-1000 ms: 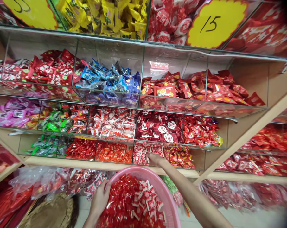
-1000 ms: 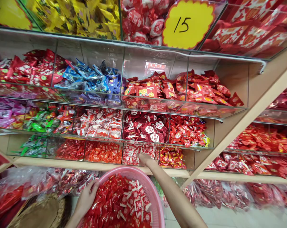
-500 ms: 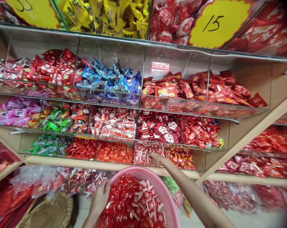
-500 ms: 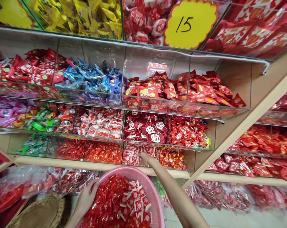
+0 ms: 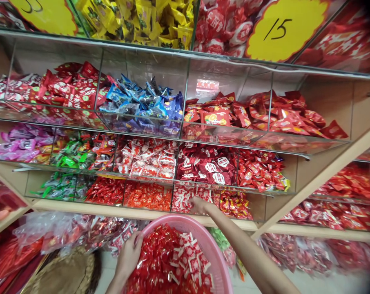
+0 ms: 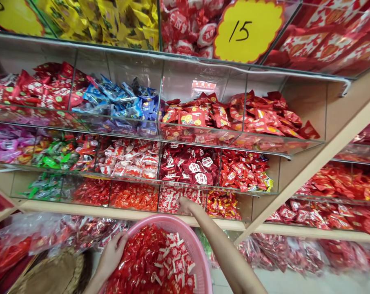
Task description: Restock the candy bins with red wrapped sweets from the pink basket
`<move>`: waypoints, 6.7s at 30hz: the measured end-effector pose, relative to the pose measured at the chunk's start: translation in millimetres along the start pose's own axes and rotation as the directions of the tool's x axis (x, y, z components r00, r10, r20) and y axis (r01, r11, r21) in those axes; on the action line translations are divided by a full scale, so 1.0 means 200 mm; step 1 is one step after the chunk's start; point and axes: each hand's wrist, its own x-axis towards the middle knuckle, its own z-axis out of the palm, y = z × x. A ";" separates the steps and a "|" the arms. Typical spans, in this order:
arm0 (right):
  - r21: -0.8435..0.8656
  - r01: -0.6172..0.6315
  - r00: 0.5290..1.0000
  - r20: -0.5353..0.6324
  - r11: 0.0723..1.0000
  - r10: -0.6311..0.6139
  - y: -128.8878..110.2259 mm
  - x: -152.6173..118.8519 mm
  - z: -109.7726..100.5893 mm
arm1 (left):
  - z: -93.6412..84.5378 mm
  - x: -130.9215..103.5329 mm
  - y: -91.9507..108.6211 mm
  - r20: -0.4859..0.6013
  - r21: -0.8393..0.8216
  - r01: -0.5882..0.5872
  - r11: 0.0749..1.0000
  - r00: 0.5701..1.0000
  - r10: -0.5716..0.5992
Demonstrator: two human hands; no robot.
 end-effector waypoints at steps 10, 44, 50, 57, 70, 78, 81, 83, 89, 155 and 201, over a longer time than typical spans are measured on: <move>0.112 -0.021 0.997 0.073 0.994 0.013 0.03 0.01 -0.01 | 0.00 0.00 0.01 -0.013 -0.012 -0.009 1.000 1.000 0.009; -0.283 -0.138 0.957 -0.286 0.949 0.054 -0.12 0.07 0.11 | 0.01 0.00 -0.01 -0.013 0.010 -0.003 1.000 1.000 0.003; -0.263 -0.164 0.950 -0.301 0.951 0.081 -0.11 0.10 0.13 | 0.01 0.00 -0.01 -0.009 0.020 -0.007 1.000 1.000 0.007; -0.246 -0.166 0.955 -0.280 0.955 0.093 -0.11 0.12 0.12 | 0.01 0.00 -0.01 -0.004 0.007 -0.006 1.000 1.000 0.006; -0.125 -0.048 0.939 -0.344 0.991 0.002 -0.08 0.06 0.07 | 0.01 -0.01 -0.01 0.001 -0.016 0.001 1.000 1.000 -0.001; -0.034 0.116 0.848 -0.517 0.993 -0.117 -0.11 -0.18 -0.10 | 0.01 0.00 -0.01 0.006 0.014 -0.009 1.000 1.000 0.009; -0.060 0.200 0.842 -0.499 0.978 -0.203 -0.14 -0.32 -0.03 | 0.01 0.00 0.00 0.002 0.029 -0.007 1.000 1.000 0.007; -0.042 0.207 0.881 -0.426 0.977 -0.205 -0.14 -0.40 0.08 | 0.01 0.00 0.01 0.001 0.040 -0.002 0.999 1.000 0.002; -0.121 0.004 0.981 -0.194 0.993 -0.028 -0.08 -0.47 0.47 | 0.01 0.00 0.01 0.015 0.039 0.007 0.999 1.000 -0.007; -0.147 -0.201 0.969 -0.174 0.968 0.175 -0.28 0.01 0.03 | 0.01 -0.01 0.00 -0.006 -0.019 -0.007 1.000 1.000 0.007; -0.173 -0.171 0.957 -0.264 0.970 0.121 -0.15 0.06 0.00 | 0.01 0.00 -0.01 0.031 -0.026 0.012 1.000 0.999 -0.011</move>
